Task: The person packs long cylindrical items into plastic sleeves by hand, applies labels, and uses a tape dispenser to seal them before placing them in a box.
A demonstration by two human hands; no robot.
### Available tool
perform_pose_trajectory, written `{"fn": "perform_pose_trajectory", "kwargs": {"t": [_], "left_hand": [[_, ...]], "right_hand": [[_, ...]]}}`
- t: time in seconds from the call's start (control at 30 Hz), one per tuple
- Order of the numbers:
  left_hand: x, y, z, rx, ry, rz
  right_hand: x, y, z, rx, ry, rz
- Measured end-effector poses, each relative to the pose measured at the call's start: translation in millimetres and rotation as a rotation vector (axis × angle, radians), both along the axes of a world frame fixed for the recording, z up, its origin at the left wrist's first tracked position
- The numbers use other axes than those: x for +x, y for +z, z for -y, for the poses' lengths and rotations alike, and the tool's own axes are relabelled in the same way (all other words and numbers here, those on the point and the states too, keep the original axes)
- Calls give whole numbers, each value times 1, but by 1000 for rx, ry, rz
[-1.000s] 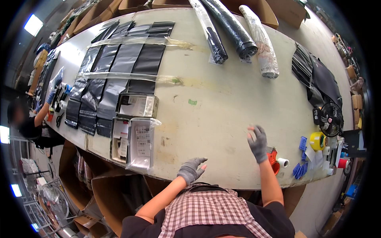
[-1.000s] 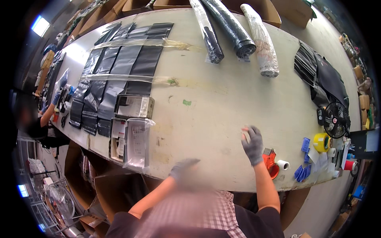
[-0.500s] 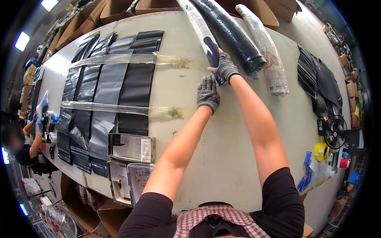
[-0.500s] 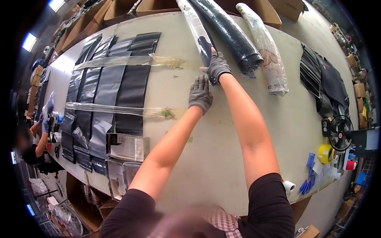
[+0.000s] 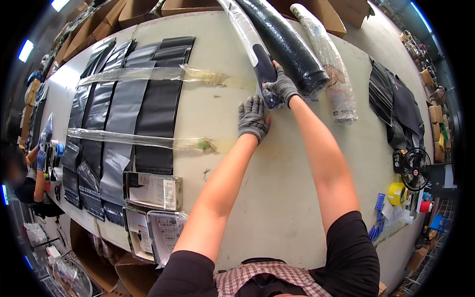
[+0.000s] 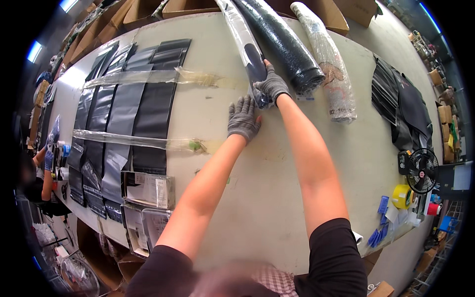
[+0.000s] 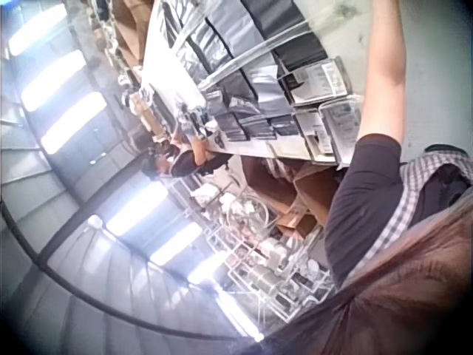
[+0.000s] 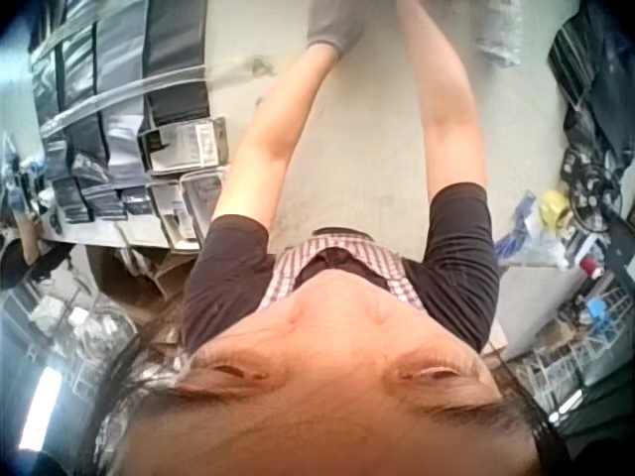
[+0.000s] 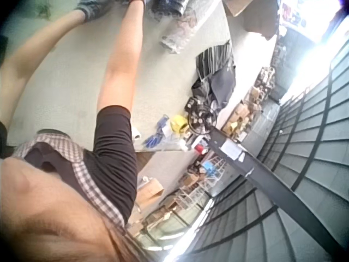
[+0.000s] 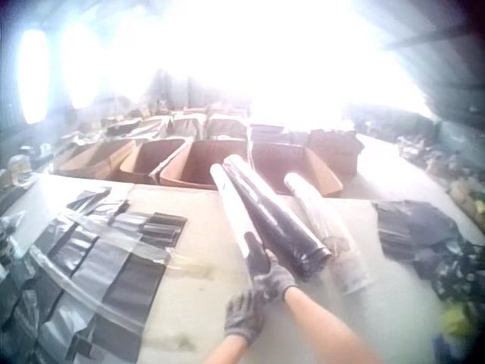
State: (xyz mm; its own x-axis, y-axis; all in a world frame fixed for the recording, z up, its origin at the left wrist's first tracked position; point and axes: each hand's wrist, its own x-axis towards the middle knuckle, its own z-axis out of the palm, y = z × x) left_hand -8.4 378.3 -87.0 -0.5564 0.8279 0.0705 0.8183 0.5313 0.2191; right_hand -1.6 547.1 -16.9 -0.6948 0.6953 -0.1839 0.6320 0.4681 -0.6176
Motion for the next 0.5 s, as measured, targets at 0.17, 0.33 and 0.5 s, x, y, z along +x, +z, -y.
{"fn": "perform_pose_trajectory", "kwargs": {"t": [0.17, 0.33, 0.5], "left_hand": [[-4, 1, 1, 17, -28, -4], [4, 4, -1, 99, -82, -19], [5, 2, 7, 101, -59, -59]], "right_hand": [[7, 16, 1, -11, -35, 57], [17, -5, -30, -233, -8, -332], [26, 66, -27, -723, -67, -475]]}}
